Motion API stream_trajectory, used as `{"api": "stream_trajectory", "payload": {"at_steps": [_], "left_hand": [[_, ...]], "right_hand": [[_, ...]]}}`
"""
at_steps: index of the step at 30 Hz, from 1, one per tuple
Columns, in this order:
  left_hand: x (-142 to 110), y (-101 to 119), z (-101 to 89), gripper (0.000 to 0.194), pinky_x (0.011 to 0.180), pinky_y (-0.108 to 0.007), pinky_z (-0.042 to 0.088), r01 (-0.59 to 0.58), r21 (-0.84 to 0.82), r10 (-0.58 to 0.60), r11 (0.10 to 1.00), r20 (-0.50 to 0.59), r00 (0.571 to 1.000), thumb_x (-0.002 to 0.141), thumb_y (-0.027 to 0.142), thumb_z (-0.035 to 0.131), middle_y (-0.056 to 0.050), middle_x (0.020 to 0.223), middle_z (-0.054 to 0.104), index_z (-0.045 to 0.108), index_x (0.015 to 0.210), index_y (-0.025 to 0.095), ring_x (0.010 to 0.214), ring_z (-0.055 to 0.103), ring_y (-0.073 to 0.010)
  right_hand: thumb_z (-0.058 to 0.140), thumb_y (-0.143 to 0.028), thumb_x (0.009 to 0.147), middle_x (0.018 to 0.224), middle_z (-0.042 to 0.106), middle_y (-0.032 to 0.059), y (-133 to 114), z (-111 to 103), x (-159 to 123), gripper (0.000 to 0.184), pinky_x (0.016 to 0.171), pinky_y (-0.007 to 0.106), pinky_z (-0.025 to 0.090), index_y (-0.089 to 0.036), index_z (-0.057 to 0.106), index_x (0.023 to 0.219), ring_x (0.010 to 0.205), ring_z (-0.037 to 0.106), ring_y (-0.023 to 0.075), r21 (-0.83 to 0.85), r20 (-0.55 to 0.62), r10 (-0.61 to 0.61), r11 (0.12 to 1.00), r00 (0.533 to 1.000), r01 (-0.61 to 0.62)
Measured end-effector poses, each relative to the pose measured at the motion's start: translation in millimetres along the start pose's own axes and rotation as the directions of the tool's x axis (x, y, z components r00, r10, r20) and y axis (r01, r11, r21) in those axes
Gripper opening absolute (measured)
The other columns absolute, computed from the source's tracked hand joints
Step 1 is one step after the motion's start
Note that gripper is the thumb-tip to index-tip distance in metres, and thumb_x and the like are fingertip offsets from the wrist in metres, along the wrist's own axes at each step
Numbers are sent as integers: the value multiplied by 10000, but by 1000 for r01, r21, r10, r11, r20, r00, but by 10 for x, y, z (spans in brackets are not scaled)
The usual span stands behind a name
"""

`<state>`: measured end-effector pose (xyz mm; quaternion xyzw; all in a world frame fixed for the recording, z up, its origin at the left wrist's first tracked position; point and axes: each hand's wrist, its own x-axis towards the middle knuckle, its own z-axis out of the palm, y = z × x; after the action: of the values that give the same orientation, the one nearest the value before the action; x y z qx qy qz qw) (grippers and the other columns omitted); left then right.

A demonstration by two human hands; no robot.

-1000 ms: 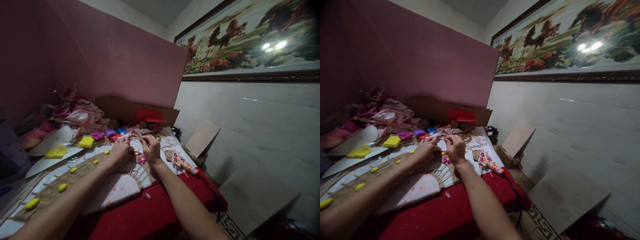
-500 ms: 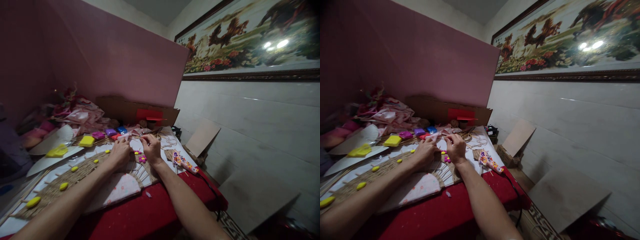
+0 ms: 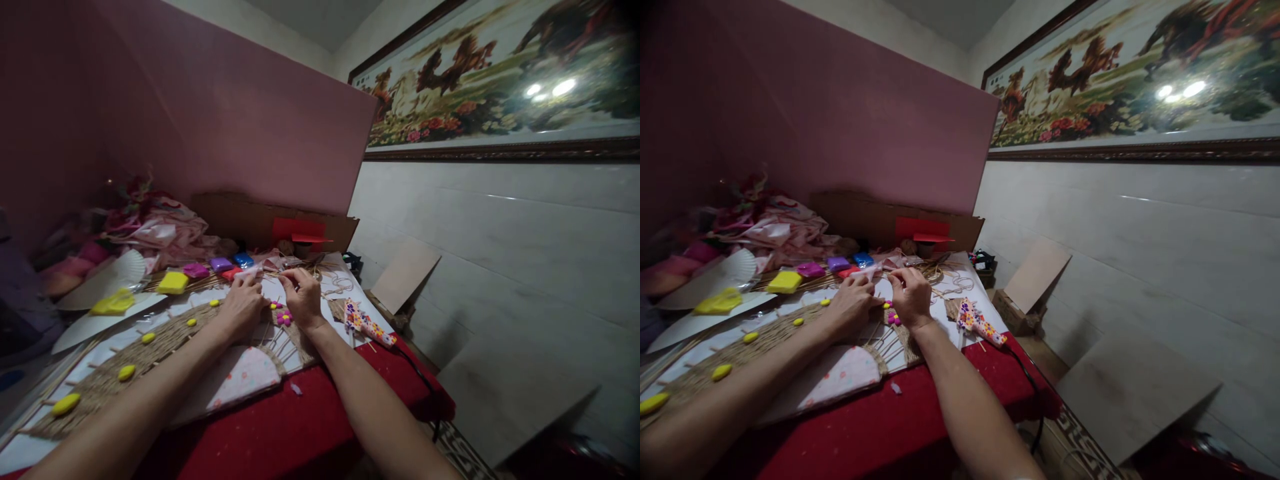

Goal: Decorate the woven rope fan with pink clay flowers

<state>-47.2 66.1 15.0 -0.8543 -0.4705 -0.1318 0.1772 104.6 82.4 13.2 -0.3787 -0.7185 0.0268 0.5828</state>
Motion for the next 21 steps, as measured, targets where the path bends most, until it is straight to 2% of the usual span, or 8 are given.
{"api": "stream_trajectory", "payload": {"at_steps": [7, 10, 12, 14, 15, 16, 18, 21], "left_hand": [[-9, -5, -58, 247, 781, -442, 297, 33, 5, -33, 999, -19, 999, 769, 188, 499, -146, 853, 652, 740, 815, 211, 936, 483, -309], [-1, -42, -101, 247, 757, -433, 320, 151, -73, -156, 986, -67, 986, 727, 152, 514, -142, 913, 669, 734, 829, 200, 945, 496, -319], [14, -41, -142, 266, 734, -408, 349, 276, -273, -312, 922, -98, 945, 726, 155, 508, -130, 911, 682, 727, 872, 196, 912, 530, -303], [26, -6, -194, 256, 686, -355, 385, 362, -574, -478, 735, -59, 876, 740, 207, 513, -111, 844, 693, 714, 895, 176, 808, 579, -256], [25, 22, -222, 246, 652, -325, 397, 368, -717, -537, 591, -9, 844, 743, 249, 522, -98, 782, 690, 708, 875, 158, 734, 594, -228], [18, 55, -250, 256, 624, -303, 401, 338, -820, -551, 462, 32, 834, 744, 306, 536, -83, 730, 681, 700, 859, 148, 686, 597, -209], [-18, 118, -294, 297, 598, -276, 398, 246, -925, -551, 290, 49, 833, 727, 405, 563, -60, 655, 661, 686, 765, 138, 631, 576, -177], [-112, 162, -304, 333, 545, -243, 368, 204, -976, -579, 81, 120, 807, 640, 439, 661, -44, 626, 656, 692, 762, 130, 565, 524, -135]], "right_hand": [[551, -247, 837, 724, 611, 27, 3, -6, 7, 129, 655, 263, 417, -187, 640, 764, 693, 539, 156, 55, -13, 9, 998, 1000, -9], [564, -272, 829, 749, 623, 26, 2, -5, 22, 128, 656, 263, 431, -200, 663, 792, 702, 550, 152, 173, 0, 66, 983, 998, -65], [599, -279, 801, 774, 629, 24, -2, 3, 31, 108, 655, 261, 445, -210, 682, 805, 714, 556, 149, 291, 39, 104, 950, 994, -111], [632, -266, 765, 795, 628, 19, -13, 17, 33, 121, 615, 251, 460, -220, 692, 858, 693, 552, 139, 417, 123, 139, 891, 983, -178], [641, -255, 749, 794, 625, 14, -22, 25, 30, 159, 576, 244, 463, -224, 687, 898, 664, 547, 133, 474, 179, 162, 850, 970, -229], [644, -243, 737, 783, 620, 8, -32, 33, 25, 195, 531, 236, 461, -226, 677, 929, 630, 543, 127, 518, 239, 184, 806, 953, -285], [655, -225, 717, 749, 609, -2, -54, 46, 10, 203, 469, 224, 451, -221, 665, 919, 580, 538, 120, 562, 335, 192, 745, 922, -359], [705, -204, 663, 761, 585, 2, -82, 56, -8, 94, 514, 221, 459, -207, 673, 752, 640, 543, 122, 537, 299, 84, 808, 950, -241]]}}
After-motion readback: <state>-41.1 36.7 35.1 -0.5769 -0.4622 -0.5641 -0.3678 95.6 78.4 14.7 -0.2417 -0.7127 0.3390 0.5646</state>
